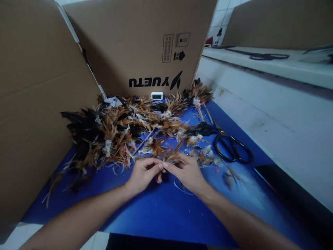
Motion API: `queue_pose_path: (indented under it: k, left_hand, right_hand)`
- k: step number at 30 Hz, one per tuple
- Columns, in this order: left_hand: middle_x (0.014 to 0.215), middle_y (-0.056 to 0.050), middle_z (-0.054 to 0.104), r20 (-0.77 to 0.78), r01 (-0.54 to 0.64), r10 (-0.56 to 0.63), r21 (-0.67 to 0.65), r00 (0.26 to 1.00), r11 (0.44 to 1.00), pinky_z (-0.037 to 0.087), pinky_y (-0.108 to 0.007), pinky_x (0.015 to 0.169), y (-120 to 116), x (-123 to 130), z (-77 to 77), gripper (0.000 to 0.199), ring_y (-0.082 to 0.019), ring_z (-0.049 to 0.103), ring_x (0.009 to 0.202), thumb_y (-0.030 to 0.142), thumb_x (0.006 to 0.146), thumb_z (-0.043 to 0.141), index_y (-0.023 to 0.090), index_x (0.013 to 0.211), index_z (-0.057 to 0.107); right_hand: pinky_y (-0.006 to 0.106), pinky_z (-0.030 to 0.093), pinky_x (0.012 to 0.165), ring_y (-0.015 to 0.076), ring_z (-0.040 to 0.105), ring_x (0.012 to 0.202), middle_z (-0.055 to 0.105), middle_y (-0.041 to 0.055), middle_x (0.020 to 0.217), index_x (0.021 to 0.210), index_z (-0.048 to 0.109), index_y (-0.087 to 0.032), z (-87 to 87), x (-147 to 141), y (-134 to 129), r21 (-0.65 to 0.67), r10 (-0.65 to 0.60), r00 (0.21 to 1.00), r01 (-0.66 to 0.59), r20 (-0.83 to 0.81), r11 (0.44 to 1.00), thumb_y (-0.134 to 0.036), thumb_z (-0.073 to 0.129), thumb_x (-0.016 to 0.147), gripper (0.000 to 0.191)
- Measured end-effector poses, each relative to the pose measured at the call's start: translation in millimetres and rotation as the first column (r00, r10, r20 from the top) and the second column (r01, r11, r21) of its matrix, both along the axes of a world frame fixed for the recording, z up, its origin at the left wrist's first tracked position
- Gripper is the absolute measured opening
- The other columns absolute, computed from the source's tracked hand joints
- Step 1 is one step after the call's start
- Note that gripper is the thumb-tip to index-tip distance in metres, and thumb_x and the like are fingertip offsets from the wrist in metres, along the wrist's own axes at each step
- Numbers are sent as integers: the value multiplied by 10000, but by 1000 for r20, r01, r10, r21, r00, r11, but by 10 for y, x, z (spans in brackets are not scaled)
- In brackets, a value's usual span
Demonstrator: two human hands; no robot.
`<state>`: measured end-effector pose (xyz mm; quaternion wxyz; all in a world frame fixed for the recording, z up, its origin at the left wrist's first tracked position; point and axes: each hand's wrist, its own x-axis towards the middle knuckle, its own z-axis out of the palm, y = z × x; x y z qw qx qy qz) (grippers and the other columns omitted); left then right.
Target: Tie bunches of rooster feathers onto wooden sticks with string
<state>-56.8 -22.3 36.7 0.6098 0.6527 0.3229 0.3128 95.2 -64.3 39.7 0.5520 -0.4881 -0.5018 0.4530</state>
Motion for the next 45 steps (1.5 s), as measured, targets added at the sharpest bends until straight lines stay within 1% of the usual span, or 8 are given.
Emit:
queue_pose_path:
  k: [6,9,12,15,21,29,38,45]
  left_hand:
    - [503,5,574,31,2,-2,-13,1000,1000,417,-209,516,19,-6,7,270,-88,522,450,380,802,549,127,729,609]
    - [512,6,574,77,-13,16,-42,997,999,425,-218,520,35,-6,5,261,-88,524,441,370,802,552,124,733,606]
    - [527,2,579,116,-26,35,-82,993,996,430,-223,508,46,0,-8,259,-85,518,426,363,803,552,122,724,601]
    - [555,-3,592,142,-48,64,-112,988,993,427,-218,484,51,4,-17,242,-78,512,419,350,796,567,121,724,600]
    - [609,-16,611,192,-44,73,-148,979,988,428,-212,471,70,2,-24,216,-68,512,423,317,794,577,114,722,596]
    - [617,-10,606,205,-45,83,-183,975,982,431,-207,457,78,11,-43,234,-62,511,414,333,776,594,110,705,594]
    - [612,-8,597,219,-36,77,-184,973,982,428,-205,457,77,-1,-42,221,-60,510,417,314,781,591,108,704,590]
    - [619,-10,601,222,-35,77,-189,972,981,430,-210,470,92,-6,-54,208,-62,511,422,308,782,592,111,713,590]
  right_hand:
    - [273,487,612,152,593,658,637,11,698,763,617,-176,48,108,23,34,20,968,-29,249,999,-340,641,712,174]
    - [293,471,703,160,588,747,645,18,813,893,617,-195,60,323,113,183,-123,875,40,468,982,-283,611,742,175]
    - [341,440,813,189,578,865,644,52,924,953,615,-200,6,577,264,364,-377,715,182,588,913,-246,519,808,180]
    - [366,420,851,219,552,941,642,90,964,973,618,-174,-97,759,427,445,-463,547,176,697,878,-214,446,841,221]
    - [365,386,824,252,512,984,634,122,1005,1052,589,-140,-246,823,564,373,-391,216,123,894,920,-176,428,844,265]
    - [322,302,716,234,462,922,604,84,1002,1023,606,-178,-211,781,501,298,-287,-103,119,953,947,-181,449,856,230]
    - [321,262,686,221,443,833,585,80,876,837,580,-160,-185,753,484,331,-311,-213,68,926,941,-157,429,858,153]
    - [307,291,724,215,480,822,598,76,813,898,557,-157,-146,825,469,435,-432,-48,70,900,898,-188,391,886,169]
